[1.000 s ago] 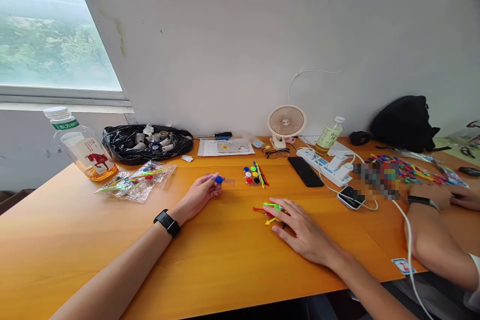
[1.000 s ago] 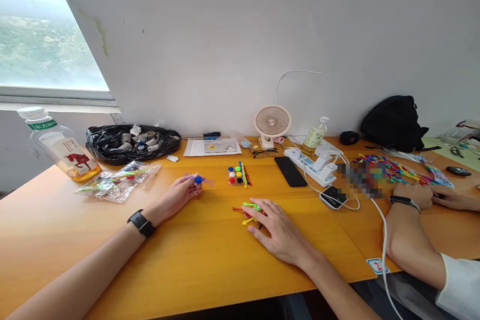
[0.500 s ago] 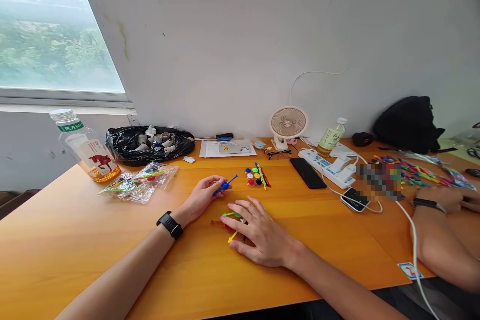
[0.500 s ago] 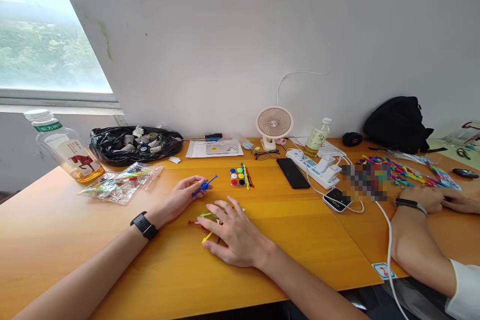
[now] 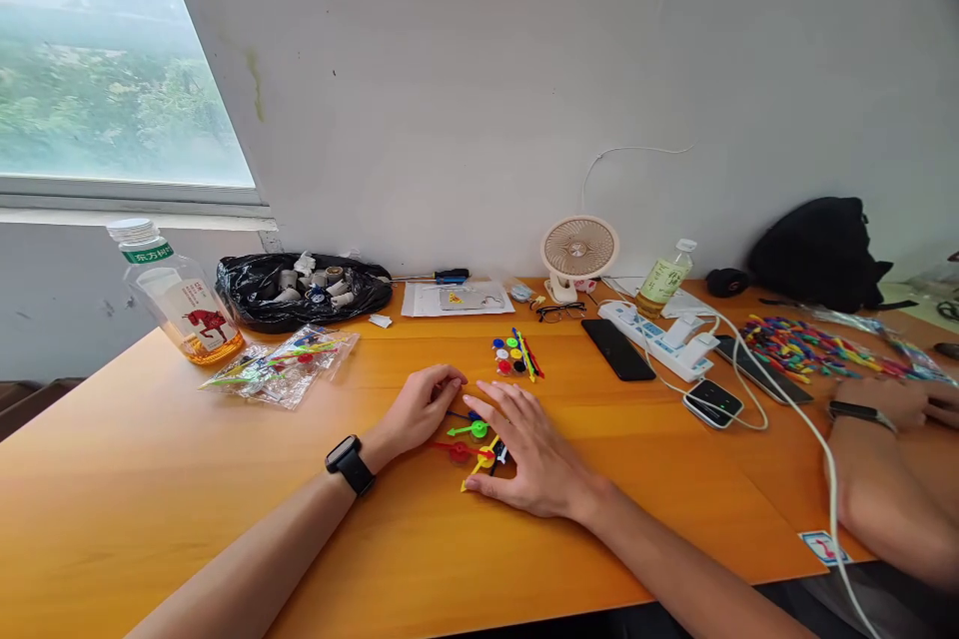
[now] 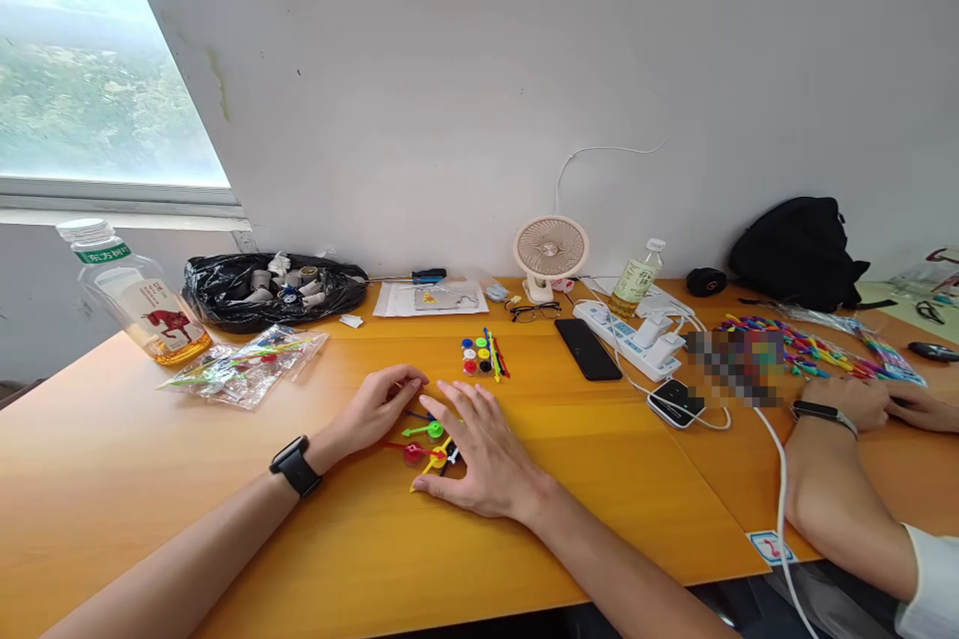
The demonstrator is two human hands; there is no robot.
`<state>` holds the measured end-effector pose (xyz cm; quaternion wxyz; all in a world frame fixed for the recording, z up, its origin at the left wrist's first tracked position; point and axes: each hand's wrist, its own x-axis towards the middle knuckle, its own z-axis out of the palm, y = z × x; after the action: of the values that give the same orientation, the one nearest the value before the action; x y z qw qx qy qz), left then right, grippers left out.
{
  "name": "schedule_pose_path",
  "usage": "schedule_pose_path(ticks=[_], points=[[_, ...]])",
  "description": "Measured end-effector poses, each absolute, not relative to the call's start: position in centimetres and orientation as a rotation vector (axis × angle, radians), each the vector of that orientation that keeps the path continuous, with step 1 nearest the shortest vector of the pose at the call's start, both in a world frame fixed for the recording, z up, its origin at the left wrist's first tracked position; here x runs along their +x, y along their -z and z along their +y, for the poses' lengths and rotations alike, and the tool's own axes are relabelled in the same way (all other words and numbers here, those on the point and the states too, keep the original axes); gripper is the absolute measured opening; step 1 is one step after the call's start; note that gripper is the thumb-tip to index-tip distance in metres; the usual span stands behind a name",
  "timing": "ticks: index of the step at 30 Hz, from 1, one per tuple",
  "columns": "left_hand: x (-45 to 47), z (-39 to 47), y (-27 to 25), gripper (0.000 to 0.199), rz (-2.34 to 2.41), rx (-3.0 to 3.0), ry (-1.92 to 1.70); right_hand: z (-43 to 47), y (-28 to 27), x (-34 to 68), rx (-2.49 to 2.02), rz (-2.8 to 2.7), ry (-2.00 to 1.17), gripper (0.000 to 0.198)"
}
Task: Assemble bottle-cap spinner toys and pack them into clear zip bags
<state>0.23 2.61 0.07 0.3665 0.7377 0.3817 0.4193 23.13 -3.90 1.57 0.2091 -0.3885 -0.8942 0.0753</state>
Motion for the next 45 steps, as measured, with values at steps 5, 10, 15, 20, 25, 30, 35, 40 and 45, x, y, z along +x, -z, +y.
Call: schedule_pose_path(ticks=[5, 10, 15, 20, 25, 30, 35, 40, 45], points=[[0.4, 2.2, -0.4, 0.036, 0.907, 1.873, -1.003, -3.3, -1.5, 21.7, -1.103, -2.363, -0.305, 0.053], [0.3, 1.9, -0.6, 0.039, 0.897, 1.901, -0.977, -2.0, -0.1, 19.8, -1.224, -2.219, -0.244, 0.045], [0.0, 1.5, -1.0, 0.038, 0.937, 2.084, -0.959, -1.5, 0.3, 18.8, -1.253, -2.158, -0.243, 0.072], [-0.4, 1.2, -0.7, 0.085, 0.850, 2.175, -0.895, -1.6, -0.1, 20.2, -1.099, -2.180, -0.438, 0.106], [-0.1, 0.9, -0.1, 0.102, 0.758, 2.225, -0.897, -2.1, -0.8, 21.6, -0.988, -2.142, -0.560, 0.107], [0.4, 0.6, -0.8, 0.077, 0.692, 2.331, -0.911, 0.4, -2.1, 22.8, -1.098, -1.988, -0.375, 0.036], [0.7, 0.6, -1.3, 0.042, 0.678, 2.447, -0.775, 8.9, -3.8, 25.8, -1.342, -2.193, -0.036, 0.034], [0.6, 0.5, -1.3, 0.039, 0.666, 2.379, -0.860, 16.6, -4.1, 26.9, -1.570, -2.191, -0.002, 0.029], [0.3, 0.5, -1.3, 0.037, 0.760, 2.304, -1.022, 18.9, -4.9, 26.3, -1.524, -2.041, -0.006, 0.028]])
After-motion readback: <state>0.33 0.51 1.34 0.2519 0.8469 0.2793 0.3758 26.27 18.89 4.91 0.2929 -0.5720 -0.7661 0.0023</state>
